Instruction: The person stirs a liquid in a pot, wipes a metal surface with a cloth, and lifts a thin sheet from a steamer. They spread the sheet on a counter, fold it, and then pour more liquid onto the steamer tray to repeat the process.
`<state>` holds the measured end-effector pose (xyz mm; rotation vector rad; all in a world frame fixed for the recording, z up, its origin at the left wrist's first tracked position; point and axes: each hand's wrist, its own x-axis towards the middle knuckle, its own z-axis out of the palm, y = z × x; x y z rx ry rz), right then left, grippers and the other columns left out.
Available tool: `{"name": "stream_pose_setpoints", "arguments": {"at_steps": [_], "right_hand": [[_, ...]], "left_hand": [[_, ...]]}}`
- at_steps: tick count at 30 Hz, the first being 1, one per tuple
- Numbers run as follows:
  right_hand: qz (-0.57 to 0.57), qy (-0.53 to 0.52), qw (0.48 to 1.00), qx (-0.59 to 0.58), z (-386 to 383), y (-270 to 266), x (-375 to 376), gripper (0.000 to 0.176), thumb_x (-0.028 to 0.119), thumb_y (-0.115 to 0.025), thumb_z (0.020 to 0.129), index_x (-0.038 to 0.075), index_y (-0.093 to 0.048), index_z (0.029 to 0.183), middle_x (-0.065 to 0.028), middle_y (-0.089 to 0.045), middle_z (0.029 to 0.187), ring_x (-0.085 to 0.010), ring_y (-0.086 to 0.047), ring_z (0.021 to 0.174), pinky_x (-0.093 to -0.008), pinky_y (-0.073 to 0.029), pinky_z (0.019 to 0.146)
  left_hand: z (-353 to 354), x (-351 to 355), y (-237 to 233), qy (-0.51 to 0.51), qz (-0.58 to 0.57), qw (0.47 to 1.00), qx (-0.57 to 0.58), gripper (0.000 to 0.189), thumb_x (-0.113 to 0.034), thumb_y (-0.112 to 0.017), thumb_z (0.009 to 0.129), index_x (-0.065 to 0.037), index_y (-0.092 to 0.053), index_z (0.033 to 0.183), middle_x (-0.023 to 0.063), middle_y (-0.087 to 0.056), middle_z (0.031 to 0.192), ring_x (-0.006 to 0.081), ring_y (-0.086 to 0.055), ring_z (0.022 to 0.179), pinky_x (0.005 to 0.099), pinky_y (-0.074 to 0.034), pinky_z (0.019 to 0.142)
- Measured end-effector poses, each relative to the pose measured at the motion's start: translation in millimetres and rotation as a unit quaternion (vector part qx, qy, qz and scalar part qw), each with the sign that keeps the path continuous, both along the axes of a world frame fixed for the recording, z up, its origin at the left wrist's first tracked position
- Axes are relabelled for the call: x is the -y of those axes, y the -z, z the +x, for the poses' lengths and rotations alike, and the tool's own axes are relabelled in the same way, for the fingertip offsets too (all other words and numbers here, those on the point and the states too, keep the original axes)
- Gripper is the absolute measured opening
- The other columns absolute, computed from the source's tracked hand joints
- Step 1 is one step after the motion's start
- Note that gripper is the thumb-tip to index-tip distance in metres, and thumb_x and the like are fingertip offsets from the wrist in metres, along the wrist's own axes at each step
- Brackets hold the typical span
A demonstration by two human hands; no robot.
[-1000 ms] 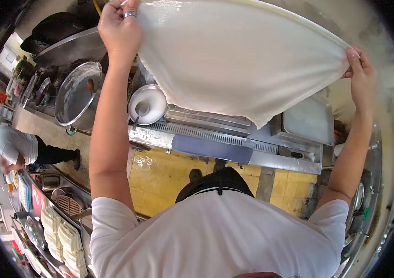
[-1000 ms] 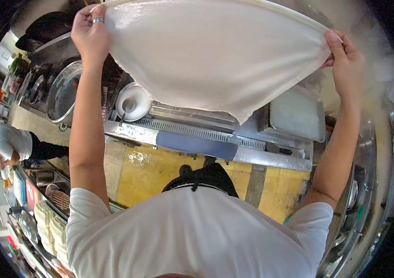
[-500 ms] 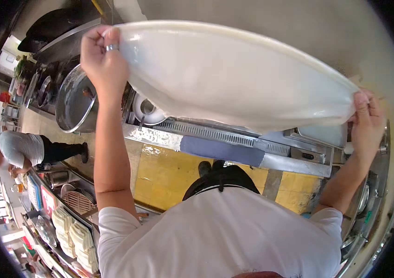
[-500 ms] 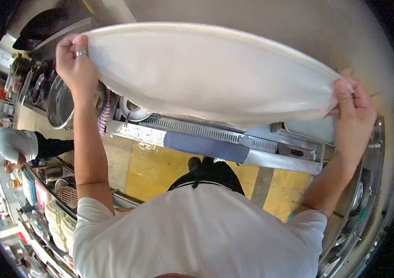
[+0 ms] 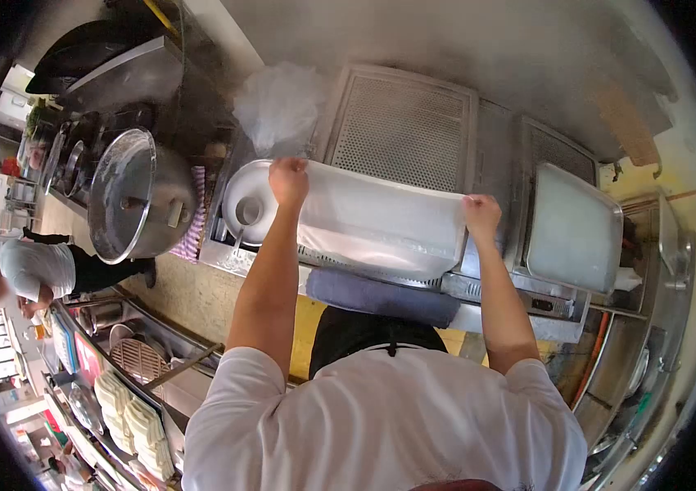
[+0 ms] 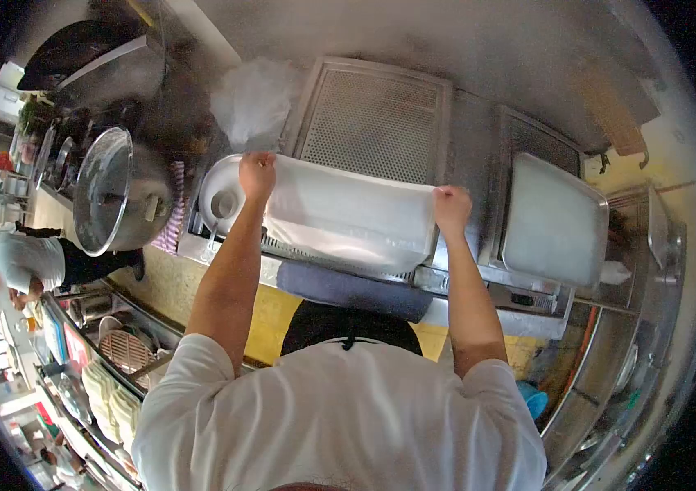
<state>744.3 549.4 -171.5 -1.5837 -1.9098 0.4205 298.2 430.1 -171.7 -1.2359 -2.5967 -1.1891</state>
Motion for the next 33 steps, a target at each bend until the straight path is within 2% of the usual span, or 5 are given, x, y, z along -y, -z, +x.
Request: {"name": "stream_pose_setpoints", "arguments": {"at_steps": [9, 15, 21, 27, 33], "right_hand": [[-0.018, 0.106, 0.994, 0.023, -3.7, 30.4, -109.9, 0.024, 0.027, -0.086, 0.073, 0.007, -0.076, 0.081, -0.0147, -0.07, 0.088, -0.0357, -0.068, 0.089, -0.0464, -0.053, 0.08], [-0.1, 0.153, 0.975, 0.129, -45.4, -12.5, -157.7, 0.03, 0.038, -0.076, 0.084, 0.009, -0.078, 0.089, -0.018, -0.071, 0.111, -0.0367, -0.068, 0.102, -0.0522, -0.052, 0.088], [-0.016, 0.156, 0.945, 0.288, -28.2, 30.9, -221.8, 0.043, 0.046, -0.067, 0.084, 0.009, -0.079, 0.101, -0.017, -0.076, 0.105, -0.0393, -0.07, 0.103, -0.0474, -0.055, 0.09], [-0.133, 0.173, 0.942, 0.255, -41.9, 12.2, -243.9, 0.041, 0.04, -0.069, 0.084, 0.009, -0.078, 0.11, -0.0203, -0.074, 0.113, -0.0404, -0.069, 0.107, -0.0493, -0.055, 0.092], [-0.042, 0.164, 0.953, 0.249, -65.1, -8.8, -221.0, 0.039, 0.022, -0.066, 0.087, 0.006, -0.073, 0.122, -0.0179, -0.074, 0.11, -0.0394, -0.069, 0.108, -0.0482, -0.054, 0.093]], "left_hand": [[-13.7, -99.0, 2.2, 0.009, -0.008, 0.998, -0.06, 0.012, -0.027, -0.08, 0.078, -0.015, -0.08, 0.083, 0.0025, -0.069, 0.107, 0.0269, -0.06, 0.11, 0.0474, -0.041, 0.098], [-39.0, -169.3, 12.4, 0.018, 0.002, 0.995, -0.101, 0.012, -0.028, -0.077, 0.077, -0.017, -0.08, 0.081, 0.0026, -0.069, 0.106, 0.0263, -0.06, 0.109, 0.0475, -0.042, 0.098], [-46.3, -207.9, 11.8, 0.053, 0.034, 0.993, -0.1, 0.015, -0.029, -0.076, 0.078, -0.015, -0.08, 0.082, 0.0029, -0.07, 0.107, 0.027, -0.061, 0.11, 0.0476, -0.04, 0.1], [-48.5, -229.3, 8.0, 0.051, -0.034, 0.995, -0.079, 0.015, -0.028, -0.075, 0.081, -0.015, -0.081, 0.087, 0.0036, -0.07, 0.116, 0.0283, -0.06, 0.113, 0.0476, -0.04, 0.101], [-54.7, -241.9, 18.4, 0.055, 0.004, 0.998, -0.021, 0.03, -0.031, -0.079, 0.081, -0.015, -0.079, 0.107, 0.0151, -0.068, 0.121, 0.035, -0.06, 0.119, 0.047, -0.046, 0.104]]}}
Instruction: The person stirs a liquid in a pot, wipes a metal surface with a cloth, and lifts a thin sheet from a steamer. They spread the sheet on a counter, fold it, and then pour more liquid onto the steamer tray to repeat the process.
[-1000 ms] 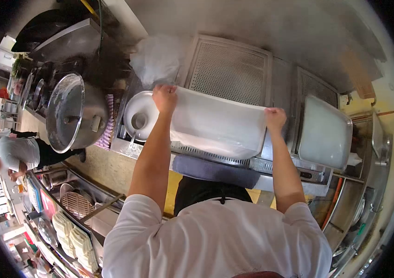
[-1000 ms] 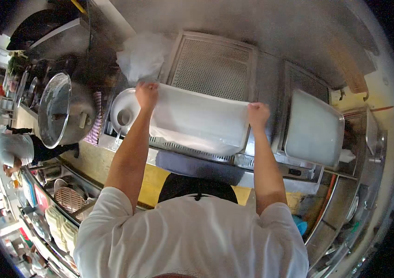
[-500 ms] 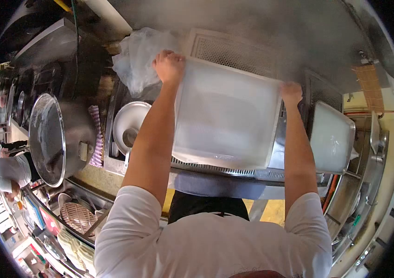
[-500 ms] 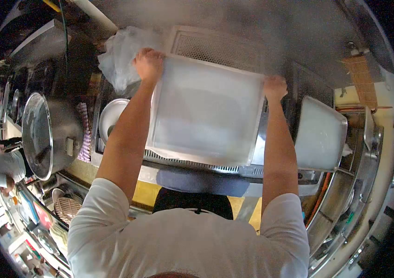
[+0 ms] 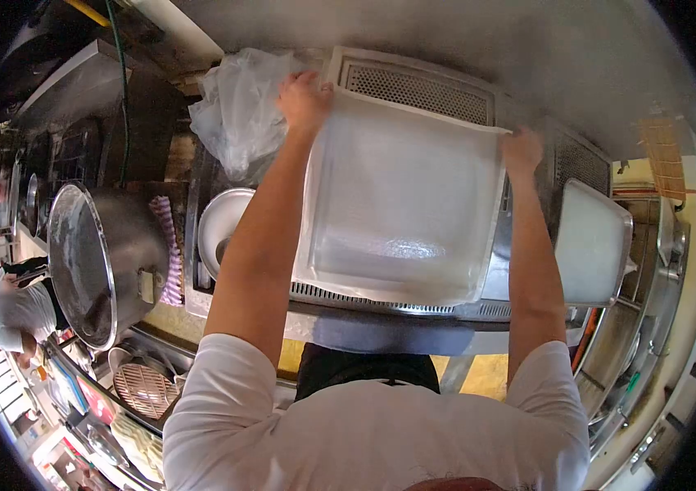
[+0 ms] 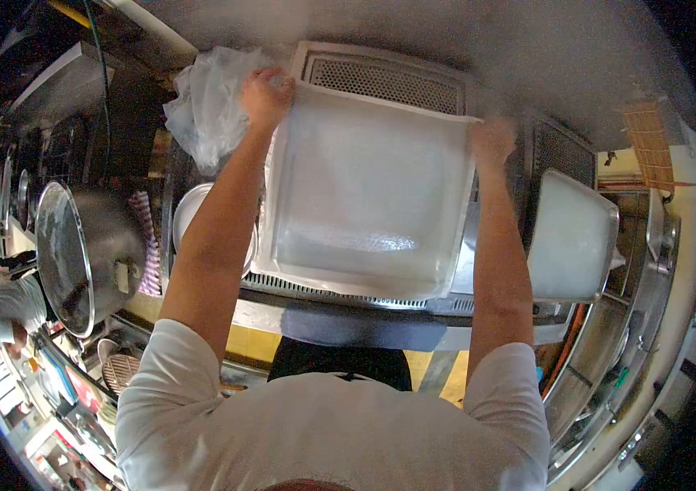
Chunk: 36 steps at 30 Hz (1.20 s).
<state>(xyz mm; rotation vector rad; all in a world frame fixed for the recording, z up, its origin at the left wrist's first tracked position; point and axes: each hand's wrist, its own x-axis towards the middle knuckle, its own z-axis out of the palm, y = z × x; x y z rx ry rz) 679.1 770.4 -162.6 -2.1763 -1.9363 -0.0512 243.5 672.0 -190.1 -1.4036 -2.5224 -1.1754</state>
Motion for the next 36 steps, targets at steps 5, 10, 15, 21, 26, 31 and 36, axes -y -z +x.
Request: {"name": "stream_pose_setpoints", "arguments": {"at_steps": [5, 10, 15, 21, 26, 31, 36], "right_hand": [[-0.211, -0.213, 0.953, -0.039, -12.0, 26.8, 3.5, 0.028, 0.014, -0.063, 0.088, -0.004, -0.068, 0.109, -0.0168, -0.07, 0.081, -0.0278, -0.068, 0.066, -0.0416, -0.053, 0.056], [-0.32, -0.111, 0.914, -0.225, -52.3, -6.5, 26.5, 0.032, 0.011, -0.063, 0.089, -0.008, -0.057, 0.114, -0.0122, -0.062, 0.066, -0.0163, -0.055, 0.045, -0.0325, -0.039, 0.037], [-0.295, -0.091, 0.836, -0.453, -148.5, -53.7, 75.0, 0.068, 0.01, -0.063, 0.092, -0.007, -0.037, 0.152, -0.0119, -0.065, 0.079, -0.0132, -0.054, 0.053, -0.0306, -0.042, 0.044], [-0.4, -0.13, 0.592, -0.687, -256.7, -34.8, 79.1, 0.063, 0.011, -0.062, 0.096, 0.002, -0.038, 0.154, -0.0062, -0.063, 0.081, -0.0126, -0.055, 0.062, -0.0272, -0.044, 0.056], [-0.456, -0.138, 0.521, -0.708, -301.1, -10.1, 65.6, 0.032, 0.011, -0.061, 0.097, 0.006, -0.055, 0.129, -0.0031, -0.062, 0.079, -0.0129, -0.055, 0.062, -0.0262, -0.044, 0.056], [-0.434, -0.076, 0.612, -0.657, -293.7, -15.1, 121.8, 0.025, 0.014, -0.063, 0.095, 0.006, -0.057, 0.119, -0.0023, -0.062, 0.074, -0.0133, -0.059, 0.059, -0.0255, -0.044, 0.049], [-0.592, -0.149, 0.692, -0.386, -249.5, -43.4, 281.1, 0.035, 0.014, -0.069, 0.092, -0.001, -0.059, 0.122, -0.0061, -0.062, 0.066, -0.015, -0.058, 0.048, -0.0316, -0.046, 0.044]], "left_hand": [[-4.7, 6.2, -4.9, 0.03, 0.074, 0.996, 0.047, 0.035, -0.023, -0.08, 0.076, -0.012, -0.076, 0.109, 0.0143, -0.068, 0.122, 0.0335, -0.06, 0.116, 0.0478, -0.047, 0.102], [-15.3, 16.6, -3.7, 0.081, 0.079, 0.994, -0.004, 0.029, -0.019, -0.075, 0.081, -0.01, -0.076, 0.109, 0.0163, -0.068, 0.121, 0.0358, -0.061, 0.115, 0.046, -0.048, 0.1], [-8.9, 25.4, -16.7, 0.109, -0.005, 0.992, -0.064, 0.026, -0.018, -0.065, 0.09, -0.017, -0.077, 0.113, 0.0164, -0.066, 0.127, 0.0364, -0.058, 0.123, 0.0498, -0.045, 0.105], [-8.7, 38.9, -17.8, 0.171, -0.19, 0.956, -0.146, 0.051, -0.024, -0.065, 0.091, -0.032, -0.063, 0.141, 0.0192, -0.039, 0.159, 0.0408, -0.031, 0.15, 0.0586, -0.027, 0.119], [-10.2, 46.0, -36.2, 0.189, -0.232, 0.948, -0.105, 0.047, -0.034, -0.06, 0.097, -0.041, -0.059, 0.144, 0.0195, -0.03, 0.166, 0.0436, -0.024, 0.154, 0.0636, -0.022, 0.12], [-13.9, 42.4, -34.8, 0.194, -0.242, 0.943, -0.122, 0.046, -0.032, -0.053, 0.1, -0.042, -0.056, 0.145, 0.0192, -0.027, 0.167, 0.0435, -0.02, 0.155, 0.0655, -0.021, 0.121], [-15.3, 38.9, -26.7, 0.197, -0.244, 0.939, -0.142, 0.052, -0.022, -0.051, 0.099, -0.041, -0.054, 0.147, 0.0192, -0.027, 0.167, 0.0426, -0.02, 0.155, 0.0667, -0.018, 0.121]]}}
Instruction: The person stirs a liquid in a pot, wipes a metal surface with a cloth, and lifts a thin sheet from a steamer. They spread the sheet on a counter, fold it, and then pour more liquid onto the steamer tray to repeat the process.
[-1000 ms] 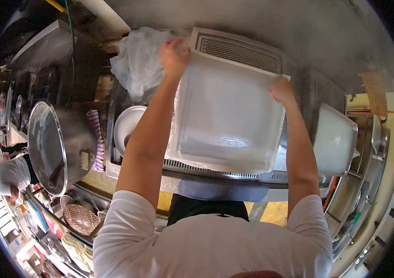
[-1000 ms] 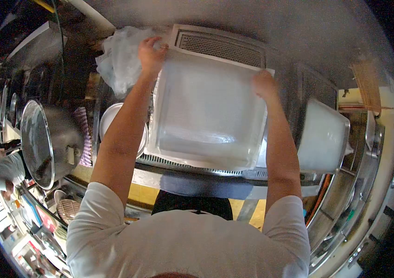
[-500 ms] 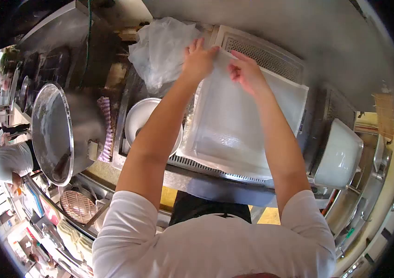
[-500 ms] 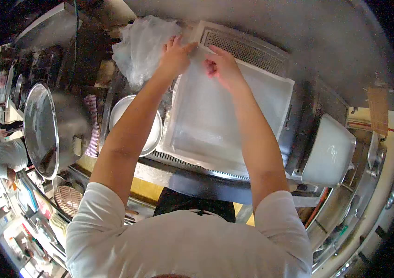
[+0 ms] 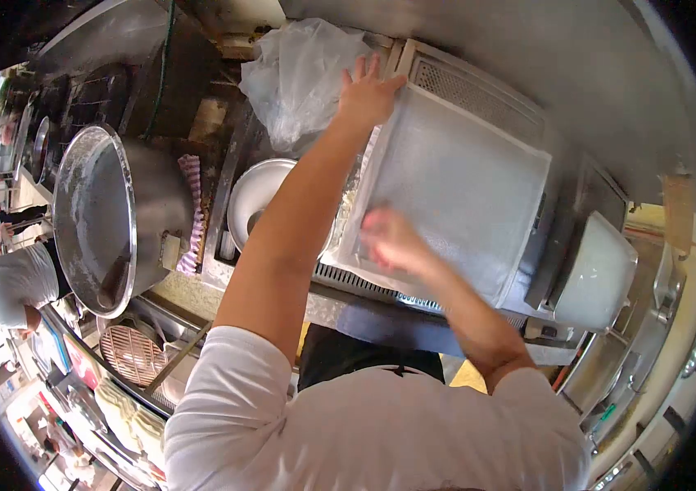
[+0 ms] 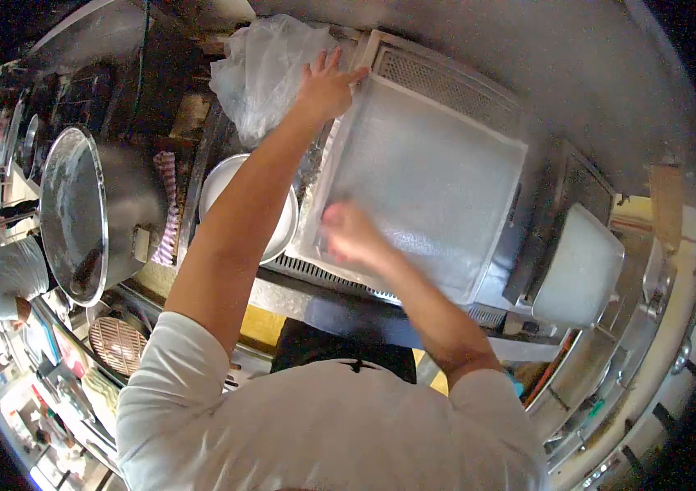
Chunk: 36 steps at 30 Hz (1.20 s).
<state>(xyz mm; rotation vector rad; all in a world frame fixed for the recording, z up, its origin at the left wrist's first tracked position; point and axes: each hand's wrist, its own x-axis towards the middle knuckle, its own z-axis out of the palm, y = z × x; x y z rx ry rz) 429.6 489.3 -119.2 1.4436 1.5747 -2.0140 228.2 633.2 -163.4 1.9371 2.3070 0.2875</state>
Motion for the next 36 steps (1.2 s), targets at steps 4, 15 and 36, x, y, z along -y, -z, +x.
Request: {"name": "stream_pose_setpoints", "arguments": {"at_steps": [4, 15, 36], "right_hand": [[0.101, -0.089, 0.989, -0.06, 33.5, 1.7, 53.7, 0.04, 0.02, -0.07, 0.094, 0.0, -0.062, 0.127, -0.0138, -0.07, 0.084, -0.0225, -0.068, 0.071, -0.0374, -0.054, 0.067], [0.395, -0.253, 0.881, 0.066, 95.3, -3.6, 29.4, 0.022, 0.015, -0.059, 0.089, 0.004, -0.075, 0.099, -0.0234, -0.073, 0.104, -0.0394, -0.071, 0.096, -0.0472, -0.056, 0.086], [0.59, 0.085, 0.775, 0.21, 250.9, 12.7, -253.6, 0.052, 0.025, -0.071, 0.085, 0.004, -0.064, 0.132, -0.0254, -0.067, 0.125, -0.0412, -0.063, 0.119, -0.0489, -0.05, 0.102]], "left_hand": [[11.4, 15.7, -0.4, 0.018, 0.057, 0.998, 0.013, 0.055, -0.016, -0.056, 0.093, -0.026, -0.054, 0.147, 0.0211, -0.035, 0.161, 0.0432, -0.029, 0.15, 0.0623, -0.028, 0.118], [101.1, 257.6, -64.9, 0.185, -0.16, 0.965, 0.098, 0.034, -0.005, -0.068, 0.074, -0.002, -0.062, 0.108, 0.0212, -0.07, 0.104, 0.0377, -0.068, 0.1, 0.0485, -0.053, 0.089], [229.4, 289.5, -87.3, 0.03, 0.101, 0.945, 0.31, 0.033, -0.003, -0.071, 0.084, -0.003, -0.068, 0.116, 0.0155, -0.071, 0.096, 0.0357, -0.068, 0.089, 0.0459, -0.056, 0.082]]}}
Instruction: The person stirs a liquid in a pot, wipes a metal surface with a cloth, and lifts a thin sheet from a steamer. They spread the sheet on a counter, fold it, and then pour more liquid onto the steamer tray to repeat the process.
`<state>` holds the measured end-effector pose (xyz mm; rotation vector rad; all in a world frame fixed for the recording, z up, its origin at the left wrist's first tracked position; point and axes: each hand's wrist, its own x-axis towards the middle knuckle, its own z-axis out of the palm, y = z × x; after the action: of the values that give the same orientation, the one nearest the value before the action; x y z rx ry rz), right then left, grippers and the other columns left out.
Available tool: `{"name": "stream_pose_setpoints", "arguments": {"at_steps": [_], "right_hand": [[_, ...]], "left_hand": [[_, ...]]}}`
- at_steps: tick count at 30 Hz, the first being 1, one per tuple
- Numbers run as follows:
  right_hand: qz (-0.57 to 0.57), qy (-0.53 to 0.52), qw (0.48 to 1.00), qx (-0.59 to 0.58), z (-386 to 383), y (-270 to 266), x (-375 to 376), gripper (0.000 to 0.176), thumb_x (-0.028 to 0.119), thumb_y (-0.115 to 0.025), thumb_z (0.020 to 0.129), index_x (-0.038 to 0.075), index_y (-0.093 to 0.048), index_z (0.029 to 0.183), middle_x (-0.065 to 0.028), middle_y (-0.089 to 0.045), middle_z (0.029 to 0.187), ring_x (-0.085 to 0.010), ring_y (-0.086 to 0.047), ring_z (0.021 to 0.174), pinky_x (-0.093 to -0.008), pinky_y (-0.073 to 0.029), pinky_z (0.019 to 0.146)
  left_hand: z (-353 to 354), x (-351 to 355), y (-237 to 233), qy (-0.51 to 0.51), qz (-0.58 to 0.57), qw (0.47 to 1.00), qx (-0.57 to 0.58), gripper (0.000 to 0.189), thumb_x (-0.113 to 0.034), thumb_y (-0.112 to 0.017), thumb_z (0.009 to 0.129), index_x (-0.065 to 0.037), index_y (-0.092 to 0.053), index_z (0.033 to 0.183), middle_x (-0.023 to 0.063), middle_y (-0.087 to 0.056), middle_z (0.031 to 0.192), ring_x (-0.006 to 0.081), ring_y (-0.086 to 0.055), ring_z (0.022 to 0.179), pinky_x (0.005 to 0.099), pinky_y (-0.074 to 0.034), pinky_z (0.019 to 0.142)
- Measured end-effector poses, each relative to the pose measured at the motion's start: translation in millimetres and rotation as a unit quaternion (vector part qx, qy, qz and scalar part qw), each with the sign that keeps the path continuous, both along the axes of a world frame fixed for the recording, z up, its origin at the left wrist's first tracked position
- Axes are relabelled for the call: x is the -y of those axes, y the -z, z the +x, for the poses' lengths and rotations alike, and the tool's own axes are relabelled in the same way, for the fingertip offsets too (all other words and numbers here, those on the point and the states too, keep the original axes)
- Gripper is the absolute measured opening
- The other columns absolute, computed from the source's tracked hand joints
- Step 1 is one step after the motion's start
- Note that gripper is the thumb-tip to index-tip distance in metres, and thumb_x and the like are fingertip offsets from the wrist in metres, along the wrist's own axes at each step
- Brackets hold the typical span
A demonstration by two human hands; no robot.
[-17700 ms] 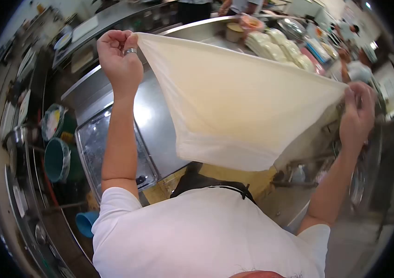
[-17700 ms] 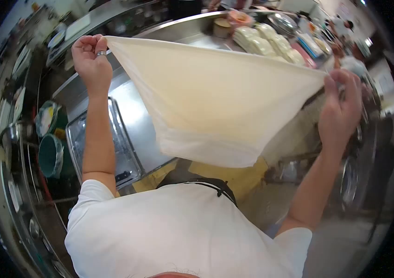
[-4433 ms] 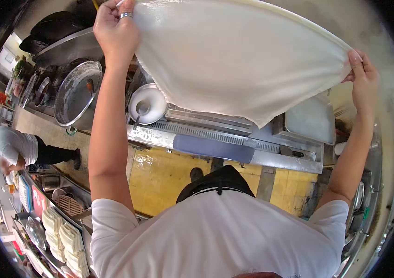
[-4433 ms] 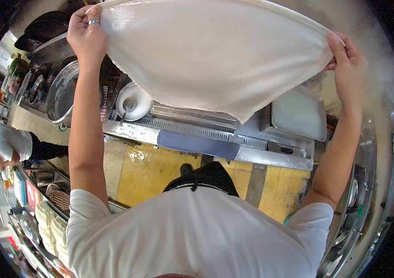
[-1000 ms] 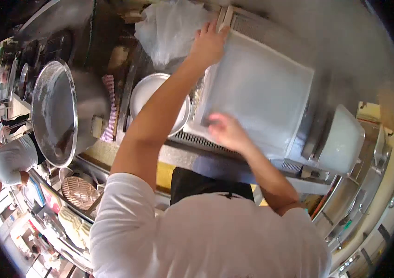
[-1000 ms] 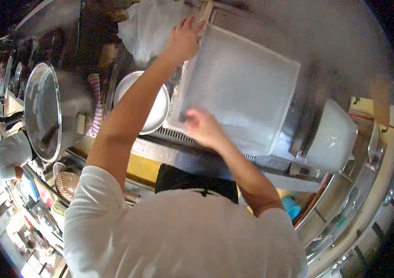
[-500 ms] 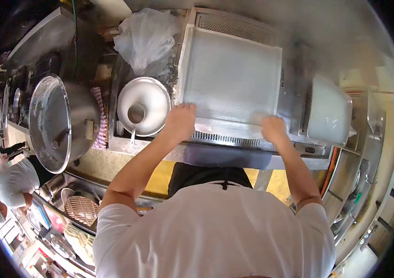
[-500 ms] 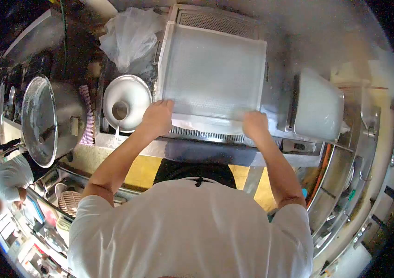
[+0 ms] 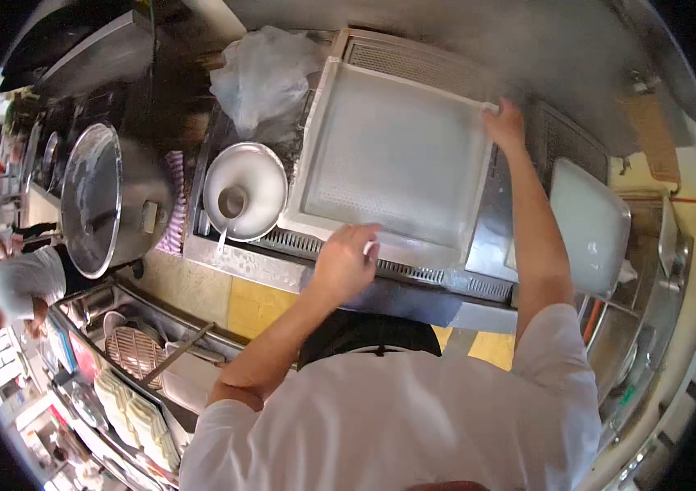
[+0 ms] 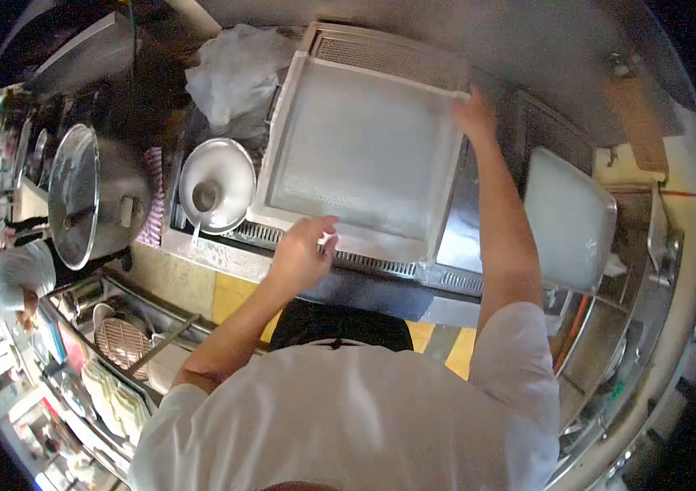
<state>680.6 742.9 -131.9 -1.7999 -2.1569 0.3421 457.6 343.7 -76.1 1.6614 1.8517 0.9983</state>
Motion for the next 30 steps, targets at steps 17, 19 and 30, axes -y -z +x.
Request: {"name": "stream_pose_setpoints", "arguments": {"at_steps": [17, 19, 30], "right_hand": [[-0.089, -0.062, 0.986, 0.128, 24.5, 12.3, 171.9, 0.095, 0.026, -0.068, 0.09, 0.006, -0.011, 0.164, -0.0347, -0.019, 0.163, -0.0552, -0.03, 0.145, -0.0605, -0.033, 0.117], [-0.13, -0.036, 0.983, 0.125, 42.9, 23.8, 228.3, 0.1, 0.025, -0.07, 0.087, 0.005, -0.01, 0.163, -0.0353, -0.014, 0.165, -0.0565, -0.026, 0.148, -0.0595, -0.03, 0.12], [-0.105, -0.103, 0.985, -0.086, -74.6, -14.3, 252.2, 0.034, 0.016, -0.064, 0.089, 0.0, -0.07, 0.119, -0.0178, -0.075, 0.1, -0.0309, -0.074, 0.088, -0.0399, -0.058, 0.082]], "left_hand": [[-10.2, 64.9, 10.0, -0.038, -0.045, 0.997, 0.042, 0.031, 0.0, -0.071, 0.083, -0.003, -0.07, 0.114, 0.0167, -0.073, 0.098, 0.035, -0.07, 0.094, 0.0431, -0.057, 0.084], [-23.2, 66.4, 4.4, -0.044, -0.031, 0.998, 0.038, 0.031, 0.001, -0.07, 0.083, -0.002, -0.07, 0.114, 0.0176, -0.073, 0.097, 0.0352, -0.07, 0.092, 0.043, -0.057, 0.083], [-110.6, 108.3, 2.7, -0.079, 0.009, 0.995, 0.053, 0.032, 0.0, -0.069, 0.084, -0.003, -0.067, 0.116, 0.0184, -0.072, 0.096, 0.036, -0.07, 0.089, 0.0455, -0.056, 0.079]]}}
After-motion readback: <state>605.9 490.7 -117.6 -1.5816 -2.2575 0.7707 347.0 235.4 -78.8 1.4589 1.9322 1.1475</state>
